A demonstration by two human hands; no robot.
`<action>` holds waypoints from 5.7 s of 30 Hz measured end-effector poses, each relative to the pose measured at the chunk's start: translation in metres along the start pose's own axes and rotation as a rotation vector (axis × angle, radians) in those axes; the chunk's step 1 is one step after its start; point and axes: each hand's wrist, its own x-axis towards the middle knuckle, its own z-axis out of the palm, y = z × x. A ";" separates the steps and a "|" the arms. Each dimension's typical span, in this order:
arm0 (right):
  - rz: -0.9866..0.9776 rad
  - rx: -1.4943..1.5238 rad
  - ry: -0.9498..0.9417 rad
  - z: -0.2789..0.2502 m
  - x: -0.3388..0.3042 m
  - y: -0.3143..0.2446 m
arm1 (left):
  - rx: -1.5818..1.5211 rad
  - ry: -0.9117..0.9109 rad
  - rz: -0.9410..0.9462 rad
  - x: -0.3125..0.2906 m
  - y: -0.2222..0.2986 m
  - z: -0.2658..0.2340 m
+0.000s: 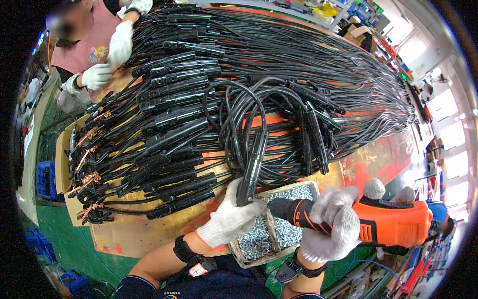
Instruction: The person is assembling black electrical cables by using an electric screwdriver to attach connectors or components.
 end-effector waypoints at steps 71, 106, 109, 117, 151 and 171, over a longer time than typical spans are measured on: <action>0.559 -0.587 -0.053 -0.109 -0.035 0.011 | 1.014 -0.333 0.467 -0.031 0.083 0.007; 0.869 -0.390 -1.728 0.134 -0.097 0.041 | 0.440 0.363 0.732 -0.107 0.162 -0.092; 1.192 -0.315 -1.642 0.139 -0.099 0.042 | 0.454 0.361 0.750 -0.102 0.160 -0.088; 1.257 -0.401 -1.468 0.131 -0.108 0.048 | 0.273 0.261 0.755 -0.094 0.164 -0.075; 1.368 -0.297 -1.429 0.131 -0.106 0.030 | 0.472 0.335 0.714 -0.076 0.133 -0.090; -0.206 -1.248 -1.589 0.061 -0.031 0.113 | 1.542 1.100 0.387 -0.248 0.068 -0.252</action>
